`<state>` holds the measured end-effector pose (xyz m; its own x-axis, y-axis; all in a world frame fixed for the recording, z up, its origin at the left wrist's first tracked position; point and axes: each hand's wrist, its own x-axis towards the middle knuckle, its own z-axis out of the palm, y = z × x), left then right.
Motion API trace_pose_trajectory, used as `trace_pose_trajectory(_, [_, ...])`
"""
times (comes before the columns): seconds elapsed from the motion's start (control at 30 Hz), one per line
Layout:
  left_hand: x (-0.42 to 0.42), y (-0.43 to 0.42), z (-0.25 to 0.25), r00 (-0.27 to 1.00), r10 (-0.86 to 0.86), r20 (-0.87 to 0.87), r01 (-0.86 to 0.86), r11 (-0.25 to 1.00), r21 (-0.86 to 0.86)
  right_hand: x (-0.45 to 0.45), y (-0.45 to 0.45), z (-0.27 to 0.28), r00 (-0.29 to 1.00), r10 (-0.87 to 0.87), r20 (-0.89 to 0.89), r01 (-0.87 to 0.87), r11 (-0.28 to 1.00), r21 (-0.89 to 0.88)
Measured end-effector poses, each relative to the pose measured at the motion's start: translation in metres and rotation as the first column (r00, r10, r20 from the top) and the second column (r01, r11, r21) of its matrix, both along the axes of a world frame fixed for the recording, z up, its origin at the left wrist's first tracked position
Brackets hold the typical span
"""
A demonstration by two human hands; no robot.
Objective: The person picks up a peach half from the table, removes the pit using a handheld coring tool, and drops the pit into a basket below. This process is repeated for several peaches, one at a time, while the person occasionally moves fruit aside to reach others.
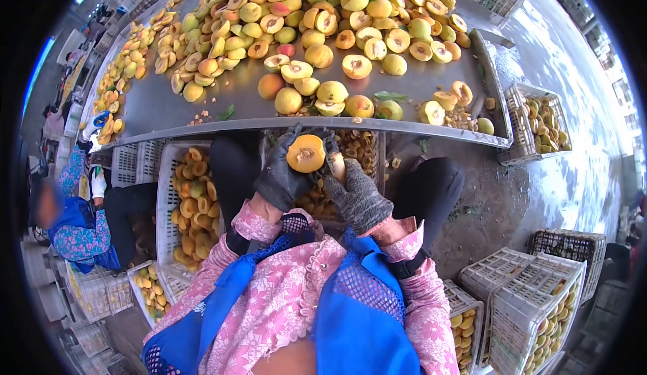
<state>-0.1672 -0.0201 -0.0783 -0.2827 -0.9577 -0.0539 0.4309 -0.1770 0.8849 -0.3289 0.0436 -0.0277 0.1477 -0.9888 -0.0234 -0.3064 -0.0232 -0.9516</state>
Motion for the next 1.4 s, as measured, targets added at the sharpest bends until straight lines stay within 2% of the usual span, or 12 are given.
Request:
trace_pose_trajectory(0.1, [0.001, 0.003, -0.002, 0.998, -0.052, 0.045, 0.054, 0.998, -0.032, 0.004, 0.009, 0.007, 0.977, 0.100, -0.190, -0.106, 0.994, -0.025])
trace_pose_trajectory(0.37, [-0.002, 0.008, 0.022, 0.991, -0.074, 0.114, 0.089, 0.987, -0.133, 0.007, 0.006, 0.005, 0.970, 0.111, -0.216, -0.092, 0.991, 0.098])
trace_pose_trajectory(0.5, [-0.005, 0.005, 0.009, 0.998, -0.063, 0.001, 0.063, 0.998, 0.023, 0.011, 0.006, -0.003, 0.976, 0.092, -0.196, -0.087, 0.996, 0.030])
trace_pose_trajectory(0.67, [-0.021, 0.014, 0.041, 0.871, 0.143, -0.471, 0.019, 0.946, 0.322, 0.017, 0.004, -0.005, 0.966, 0.089, -0.244, -0.070, 0.994, 0.085])
trace_pose_trajectory(0.7, [-0.021, 0.011, 0.037, 0.850, 0.161, -0.501, 0.022, 0.940, 0.339, 0.018, 0.004, -0.005, 0.963, 0.089, -0.255, -0.064, 0.992, 0.105])
trace_pose_trajectory(0.8, [-0.021, 0.009, 0.029, 0.828, 0.188, -0.528, 0.012, 0.936, 0.352, 0.021, 0.002, -0.007, 0.920, 0.106, -0.376, -0.146, 0.986, -0.077])
trace_pose_trajectory(0.9, [-0.021, 0.009, 0.028, 0.794, 0.230, -0.563, 0.009, 0.922, 0.388, 0.025, 0.000, 0.000, 0.905, 0.158, -0.394, -0.135, 0.987, 0.086])
trace_pose_trajectory(0.93, [-0.021, 0.009, 0.028, 0.776, 0.248, -0.580, 0.012, 0.913, 0.407, 0.026, -0.001, -0.005, 0.912, 0.150, -0.382, -0.157, 0.988, 0.015])
trace_pose_trajectory(1.1, [-0.021, 0.006, 0.016, 0.790, 0.250, -0.560, -0.006, 0.916, 0.400, 0.030, -0.003, -0.033, 0.909, 0.169, -0.381, -0.264, 0.940, -0.214])
trace_pose_trajectory(1.23, [-0.016, 0.006, 0.004, 0.822, 0.194, -0.535, 0.036, 0.921, 0.389, 0.027, -0.003, -0.032, 0.868, 0.229, -0.441, -0.314, 0.941, -0.129])
trace_pose_trajectory(1.3, [-0.009, 0.004, 0.002, 0.906, 0.061, -0.418, 0.106, 0.925, 0.365, 0.024, -0.003, -0.035, 0.819, 0.278, -0.502, -0.389, 0.912, -0.130])
trace_pose_trajectory(1.4, [-0.003, 0.005, 0.000, 0.943, -0.019, -0.332, 0.151, 0.913, 0.378, 0.018, -0.008, -0.031, 0.796, 0.476, -0.374, -0.448, 0.879, 0.164])
